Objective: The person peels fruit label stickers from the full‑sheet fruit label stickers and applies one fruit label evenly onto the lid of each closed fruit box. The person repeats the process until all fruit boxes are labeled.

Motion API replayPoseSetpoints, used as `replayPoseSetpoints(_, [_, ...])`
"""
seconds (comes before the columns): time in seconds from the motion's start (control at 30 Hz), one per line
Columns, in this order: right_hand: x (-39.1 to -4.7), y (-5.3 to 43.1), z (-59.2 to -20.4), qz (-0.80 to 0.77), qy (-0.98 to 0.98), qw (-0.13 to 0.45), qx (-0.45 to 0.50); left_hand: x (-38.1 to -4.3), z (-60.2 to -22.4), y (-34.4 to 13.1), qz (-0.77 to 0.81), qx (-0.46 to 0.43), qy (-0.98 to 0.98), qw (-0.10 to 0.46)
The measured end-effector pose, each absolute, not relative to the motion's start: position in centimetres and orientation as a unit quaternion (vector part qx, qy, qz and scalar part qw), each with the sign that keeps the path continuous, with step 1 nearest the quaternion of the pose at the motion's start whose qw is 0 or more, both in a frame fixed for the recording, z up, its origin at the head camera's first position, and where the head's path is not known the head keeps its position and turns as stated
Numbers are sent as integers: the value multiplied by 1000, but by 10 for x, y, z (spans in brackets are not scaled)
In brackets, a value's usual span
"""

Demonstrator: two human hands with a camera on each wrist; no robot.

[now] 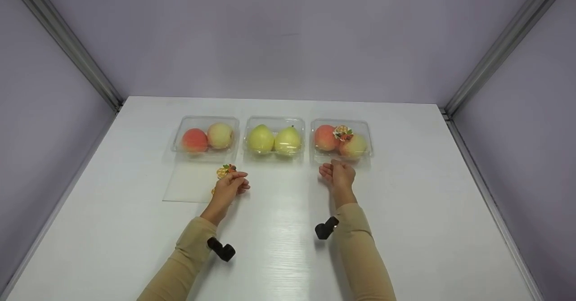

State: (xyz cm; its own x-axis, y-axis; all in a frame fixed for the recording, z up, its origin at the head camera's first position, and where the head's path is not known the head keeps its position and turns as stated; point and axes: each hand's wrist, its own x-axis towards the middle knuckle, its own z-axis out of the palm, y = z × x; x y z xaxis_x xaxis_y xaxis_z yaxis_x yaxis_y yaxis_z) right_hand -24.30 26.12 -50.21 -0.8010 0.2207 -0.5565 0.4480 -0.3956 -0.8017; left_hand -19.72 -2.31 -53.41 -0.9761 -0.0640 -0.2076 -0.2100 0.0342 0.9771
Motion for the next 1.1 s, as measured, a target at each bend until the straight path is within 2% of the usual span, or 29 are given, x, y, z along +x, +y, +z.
replayPoseSetpoints(0.9, [-255, 210, -514, -771, 579, 92, 247, -243, -527, -15, 738, -203, 644, -6])
replayPoseSetpoints(1.1, [-259, 201, -512, -766, 588, 102, 238, -252, -527, -14, 744, -212, 634, -3])
